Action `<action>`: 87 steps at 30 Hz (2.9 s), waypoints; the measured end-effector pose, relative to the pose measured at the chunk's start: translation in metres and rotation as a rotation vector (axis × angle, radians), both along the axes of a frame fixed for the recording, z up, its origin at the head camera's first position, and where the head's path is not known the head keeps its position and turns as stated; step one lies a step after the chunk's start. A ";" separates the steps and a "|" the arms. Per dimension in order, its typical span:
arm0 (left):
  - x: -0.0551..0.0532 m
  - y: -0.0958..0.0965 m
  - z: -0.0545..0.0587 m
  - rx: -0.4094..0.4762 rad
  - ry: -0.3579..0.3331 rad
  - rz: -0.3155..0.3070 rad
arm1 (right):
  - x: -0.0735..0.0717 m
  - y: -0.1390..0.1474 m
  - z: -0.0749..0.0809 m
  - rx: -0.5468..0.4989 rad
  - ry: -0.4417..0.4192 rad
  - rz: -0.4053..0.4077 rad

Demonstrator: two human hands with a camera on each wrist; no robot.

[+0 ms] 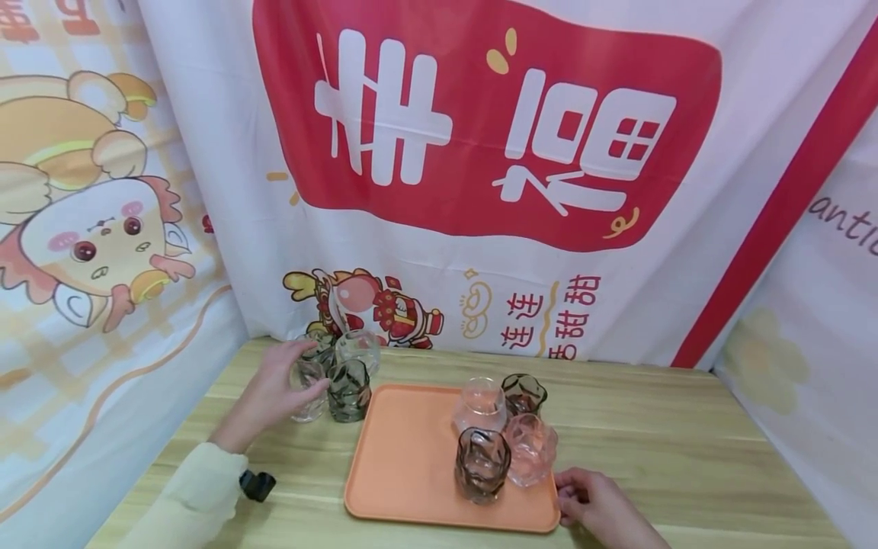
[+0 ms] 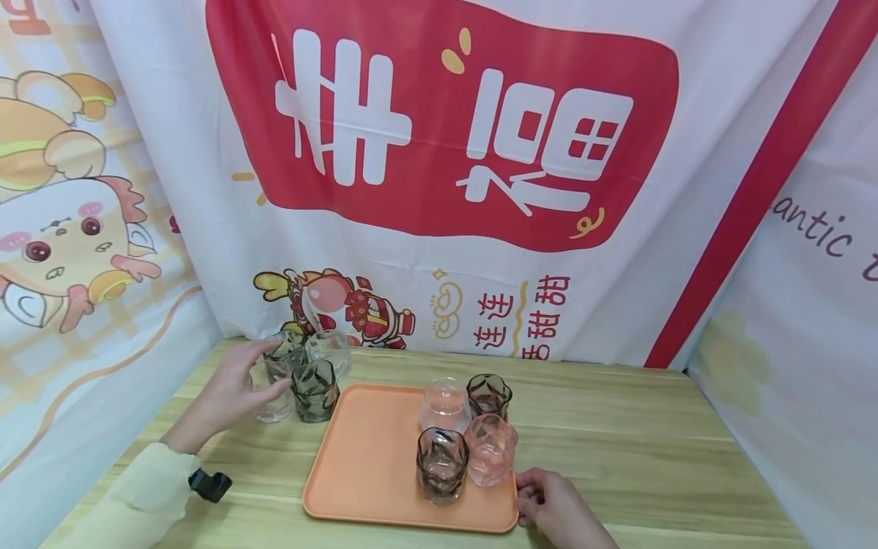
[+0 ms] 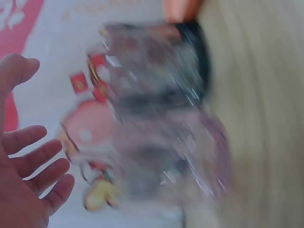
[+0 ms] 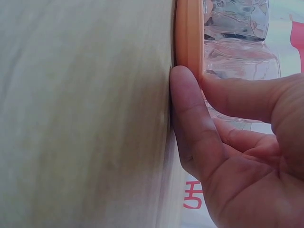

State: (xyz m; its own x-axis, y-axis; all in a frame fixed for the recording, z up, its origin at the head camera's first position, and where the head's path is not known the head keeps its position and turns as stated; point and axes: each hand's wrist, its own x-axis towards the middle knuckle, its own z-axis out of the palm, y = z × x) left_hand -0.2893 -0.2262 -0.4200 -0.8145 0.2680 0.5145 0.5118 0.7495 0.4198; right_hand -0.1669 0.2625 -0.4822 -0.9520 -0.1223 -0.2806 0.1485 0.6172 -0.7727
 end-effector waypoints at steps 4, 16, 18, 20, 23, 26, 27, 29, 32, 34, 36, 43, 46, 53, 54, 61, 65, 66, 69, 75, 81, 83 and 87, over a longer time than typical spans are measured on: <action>0.009 0.029 0.013 0.006 0.004 -0.062 | 0.000 0.001 -0.001 0.007 0.013 0.007; 0.011 0.119 0.019 0.008 -0.042 -0.249 | 0.000 0.000 -0.001 -0.011 -0.017 -0.019; 0.011 0.132 0.017 0.008 -0.058 -0.268 | 0.000 0.000 -0.001 -0.013 -0.022 -0.024; 0.011 0.144 0.014 0.006 -0.078 -0.283 | 0.000 0.001 -0.001 -0.010 -0.019 -0.019; 0.012 0.159 0.009 -0.002 -0.135 -0.307 | 0.000 0.002 -0.002 -0.010 -0.005 -0.003; 0.014 0.172 0.004 -0.013 -0.211 -0.325 | 0.001 0.003 -0.003 -0.016 0.007 0.013; 0.014 0.176 0.002 -0.020 -0.232 -0.329 | 0.001 0.003 -0.003 -0.019 0.008 0.015; 0.014 0.184 0.000 -0.029 -0.269 -0.339 | 0.001 0.003 -0.003 -0.023 0.007 0.015; 0.012 0.195 -0.004 -0.049 -0.296 -0.346 | 0.000 0.003 -0.003 -0.027 0.002 0.012; 0.011 0.201 -0.006 -0.057 -0.306 -0.350 | 0.000 0.003 -0.003 -0.025 -0.001 0.007; 0.011 0.207 -0.007 -0.066 -0.310 -0.352 | 0.000 0.003 -0.003 -0.024 -0.005 0.002; 0.008 0.219 -0.009 -0.089 -0.265 -0.353 | 0.001 0.002 -0.002 -0.034 -0.003 0.006; 0.007 0.221 -0.009 -0.104 -0.271 -0.339 | 0.000 0.002 -0.002 -0.030 -0.001 0.007; 0.006 0.223 -0.008 -0.137 -0.263 -0.330 | 0.000 0.002 -0.002 -0.034 -0.007 0.012; 0.006 0.222 -0.008 -0.138 -0.261 -0.330 | 0.000 0.002 -0.002 -0.041 -0.006 0.015; 0.009 0.211 0.002 -0.083 -0.265 -0.317 | 0.000 0.003 -0.002 -0.076 0.009 0.036; 0.011 0.200 0.012 -0.042 -0.257 -0.306 | 0.001 0.002 -0.002 -0.067 0.014 0.036; 0.012 0.197 0.014 -0.035 -0.242 -0.302 | 0.001 0.002 -0.001 -0.066 0.012 0.032; 0.015 0.186 0.019 -0.014 -0.182 -0.293 | 0.000 0.002 0.000 -0.060 -0.001 0.018; 0.025 0.158 0.029 0.008 -0.140 -0.260 | 0.002 0.001 0.000 -0.065 0.001 0.017; 0.043 0.128 0.039 -0.046 -0.117 -0.197 | 0.001 0.003 -0.001 -0.063 0.002 0.025; 0.048 0.118 0.040 -0.062 -0.096 -0.187 | 0.001 0.003 -0.001 -0.061 -0.004 0.020; 0.058 0.097 0.040 -0.090 -0.047 -0.154 | -0.001 0.002 0.000 -0.046 -0.032 0.000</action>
